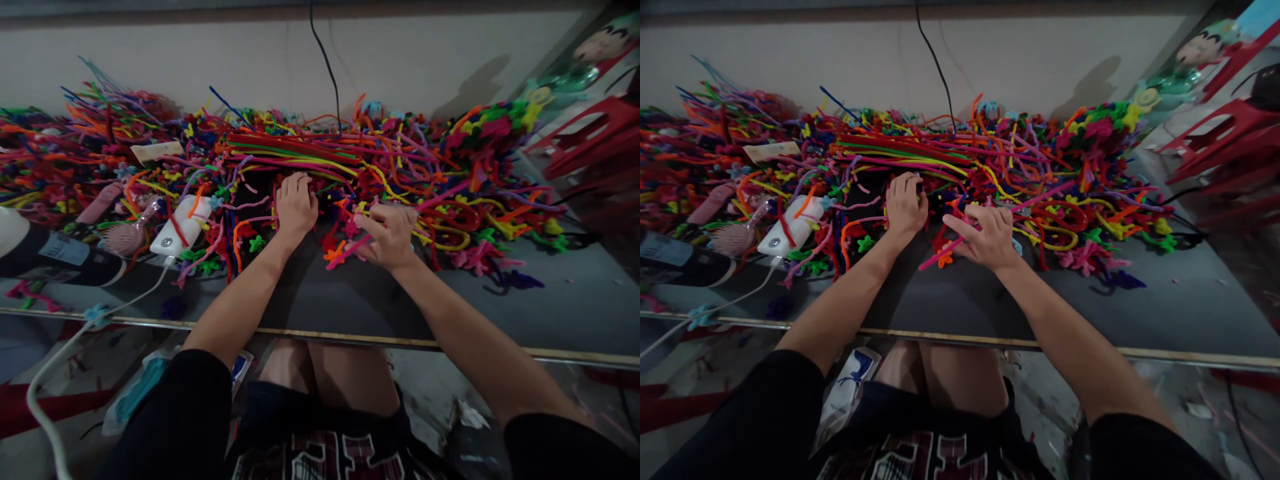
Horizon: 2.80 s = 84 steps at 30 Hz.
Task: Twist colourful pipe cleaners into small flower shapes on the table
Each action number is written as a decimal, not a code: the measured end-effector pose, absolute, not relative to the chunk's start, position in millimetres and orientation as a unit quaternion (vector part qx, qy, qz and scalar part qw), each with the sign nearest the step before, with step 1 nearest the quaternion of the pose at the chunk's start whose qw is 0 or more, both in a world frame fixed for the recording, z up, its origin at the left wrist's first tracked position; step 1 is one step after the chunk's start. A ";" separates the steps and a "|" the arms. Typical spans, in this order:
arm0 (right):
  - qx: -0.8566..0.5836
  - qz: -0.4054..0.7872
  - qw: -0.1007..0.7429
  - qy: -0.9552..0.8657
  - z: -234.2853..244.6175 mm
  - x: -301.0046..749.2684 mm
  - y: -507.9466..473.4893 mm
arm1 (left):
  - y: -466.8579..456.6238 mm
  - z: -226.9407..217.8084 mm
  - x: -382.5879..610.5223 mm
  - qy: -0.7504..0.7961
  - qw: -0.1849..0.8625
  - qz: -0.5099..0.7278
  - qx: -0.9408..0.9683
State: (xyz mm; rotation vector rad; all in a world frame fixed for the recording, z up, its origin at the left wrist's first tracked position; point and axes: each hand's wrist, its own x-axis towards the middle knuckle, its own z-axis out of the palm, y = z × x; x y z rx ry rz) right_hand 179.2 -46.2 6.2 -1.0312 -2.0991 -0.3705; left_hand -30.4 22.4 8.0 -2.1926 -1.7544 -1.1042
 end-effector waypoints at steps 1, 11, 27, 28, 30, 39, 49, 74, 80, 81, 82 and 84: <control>-0.429 -0.148 0.365 -0.813 9.3 176.9 -45.4 | 23.4 7.9 -31.8 -0.589 0.067 -0.366 -0.717; -0.472 -0.088 0.306 -0.822 12.1 169.9 -31.0 | 27.3 5.9 -44.0 -0.663 0.108 -0.364 -0.646; -0.489 0.006 0.366 -0.792 1.7 170.1 -28.6 | 17.6 13.7 -45.7 -0.663 0.028 -0.363 -0.654; -0.483 0.018 0.370 -0.793 0.7 170.1 -28.1 | 18.0 13.1 -46.3 -0.659 0.036 -0.365 -0.657; -0.477 0.028 0.378 -0.793 -0.8 170.0 -27.5 | 19.1 11.9 -46.4 -0.647 0.053 -0.365 -0.667; -0.471 0.023 0.405 -0.783 -1.1 169.0 -28.8 | 33.4 16.0 -76.1 -0.754 0.066 -0.339 -0.559; -0.462 0.030 0.425 -0.778 -2.3 165.1 -31.9 | 33.7 28.6 -92.6 -0.799 0.023 -0.282 -0.530; -0.472 0.053 0.420 -0.773 -6.5 162.0 -29.9 | 13.5 35.6 -62.2 -0.635 0.080 -0.408 -0.651; -0.479 0.025 0.447 -0.755 -6.8 165.2 -28.3 | -5.5 20.7 -22.3 -0.417 0.039 -0.370 -0.829; -0.475 0.023 0.453 -0.754 -6.0 165.8 -28.1 | -5.6 16.4 -19.2 -0.401 0.030 -0.333 -0.853; -0.472 0.022 0.457 -0.754 -5.2 166.3 -28.0 | -4.9 12.3 -17.2 -0.397 0.024 -0.303 -0.866; -0.474 0.025 0.462 -0.749 -3.4 167.1 -27.7 | -1.5 5.8 -15.5 -0.405 0.008 -0.284 -0.869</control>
